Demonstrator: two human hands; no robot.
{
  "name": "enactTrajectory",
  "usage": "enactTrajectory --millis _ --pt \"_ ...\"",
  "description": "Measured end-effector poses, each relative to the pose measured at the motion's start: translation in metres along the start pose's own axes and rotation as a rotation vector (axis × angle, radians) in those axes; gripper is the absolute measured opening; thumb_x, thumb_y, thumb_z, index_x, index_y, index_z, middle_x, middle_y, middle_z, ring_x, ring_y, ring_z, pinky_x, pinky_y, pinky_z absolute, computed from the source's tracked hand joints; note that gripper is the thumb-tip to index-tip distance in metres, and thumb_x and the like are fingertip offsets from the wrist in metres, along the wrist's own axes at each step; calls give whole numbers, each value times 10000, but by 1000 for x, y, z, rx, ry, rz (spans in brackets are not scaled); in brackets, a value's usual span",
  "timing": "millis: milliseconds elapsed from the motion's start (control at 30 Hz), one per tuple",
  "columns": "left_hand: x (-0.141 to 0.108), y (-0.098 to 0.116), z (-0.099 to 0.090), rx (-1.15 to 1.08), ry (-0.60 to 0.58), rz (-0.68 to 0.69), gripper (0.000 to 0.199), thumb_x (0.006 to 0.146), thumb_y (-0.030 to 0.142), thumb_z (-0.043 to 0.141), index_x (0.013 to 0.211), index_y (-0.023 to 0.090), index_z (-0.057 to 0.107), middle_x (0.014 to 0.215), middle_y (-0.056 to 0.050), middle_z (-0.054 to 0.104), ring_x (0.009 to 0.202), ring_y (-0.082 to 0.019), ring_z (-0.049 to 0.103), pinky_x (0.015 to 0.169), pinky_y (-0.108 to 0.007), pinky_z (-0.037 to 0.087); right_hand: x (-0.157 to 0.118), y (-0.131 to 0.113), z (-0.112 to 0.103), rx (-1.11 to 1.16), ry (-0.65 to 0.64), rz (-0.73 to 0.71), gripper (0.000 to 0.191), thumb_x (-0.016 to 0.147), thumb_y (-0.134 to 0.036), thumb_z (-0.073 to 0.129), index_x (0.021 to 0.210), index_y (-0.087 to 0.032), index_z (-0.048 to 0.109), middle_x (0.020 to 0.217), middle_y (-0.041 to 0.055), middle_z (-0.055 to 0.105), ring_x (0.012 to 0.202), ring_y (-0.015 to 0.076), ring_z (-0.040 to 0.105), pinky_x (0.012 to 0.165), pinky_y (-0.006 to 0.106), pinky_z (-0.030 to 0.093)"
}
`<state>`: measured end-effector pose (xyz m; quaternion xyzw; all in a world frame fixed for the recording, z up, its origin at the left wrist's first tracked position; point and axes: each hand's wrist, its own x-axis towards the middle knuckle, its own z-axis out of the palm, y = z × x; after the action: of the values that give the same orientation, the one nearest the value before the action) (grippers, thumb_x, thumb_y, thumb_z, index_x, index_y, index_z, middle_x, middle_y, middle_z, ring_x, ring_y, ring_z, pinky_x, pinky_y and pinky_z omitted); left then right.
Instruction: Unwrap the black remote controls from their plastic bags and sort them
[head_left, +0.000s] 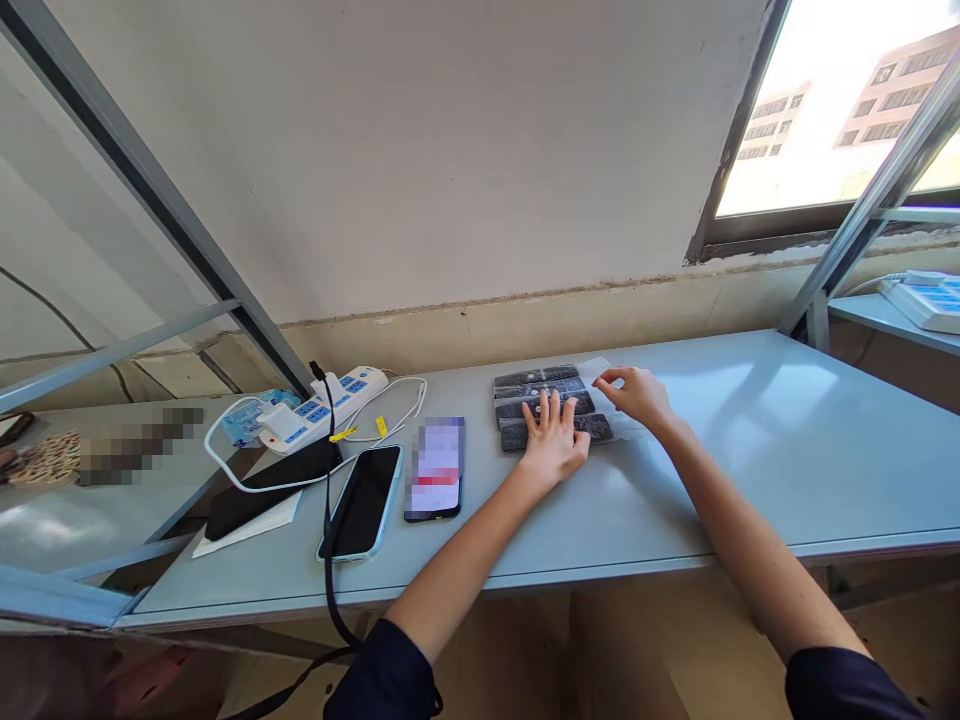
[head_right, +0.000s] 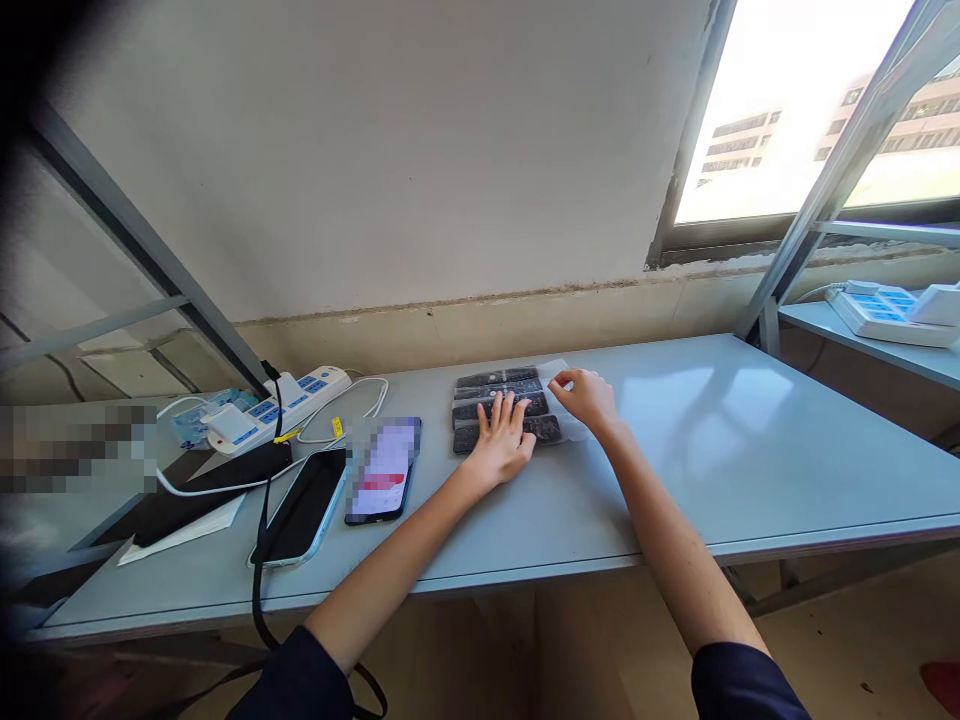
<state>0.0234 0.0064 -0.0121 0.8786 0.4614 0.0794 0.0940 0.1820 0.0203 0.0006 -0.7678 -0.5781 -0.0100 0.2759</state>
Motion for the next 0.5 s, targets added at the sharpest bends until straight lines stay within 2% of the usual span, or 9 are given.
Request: enactTrajectory --millis 67,200,367,500 --pt "2 -3 1 17 20 -86 548 918 318 327 1422 104 305 1527 -171 214 1417 -335 96 1098 -614 132 0 1 2 -2 -9 -19 210 724 -346 528 686 -266 718 737 5 732 598 177 619 558 270 391" --pt "4 -6 2 62 10 -216 596 933 443 292 1437 125 300 1519 -161 238 1408 -354 141 1070 -634 186 1 3 5 -6 -25 -46 212 714 -346 527 653 -282 719 626 2 704 606 192 617 532 266 380" --pt "4 -2 0 76 4 -298 625 928 459 284 1448 113 277 1515 -171 242 1400 -360 173 1050 -642 222 1 4 6 -3 -30 -56 226 716 -348 514 641 -285 718 588 -9 690 572 177 602 511 258 365" --pt "4 -1 0 62 -5 -350 637 927 463 273 1454 106 258 1518 -178 231 1403 -354 166 1043 -646 229 1 3 5 -10 -5 -30 228 721 -343 511 632 -283 712 645 -14 711 550 166 592 521 265 366"
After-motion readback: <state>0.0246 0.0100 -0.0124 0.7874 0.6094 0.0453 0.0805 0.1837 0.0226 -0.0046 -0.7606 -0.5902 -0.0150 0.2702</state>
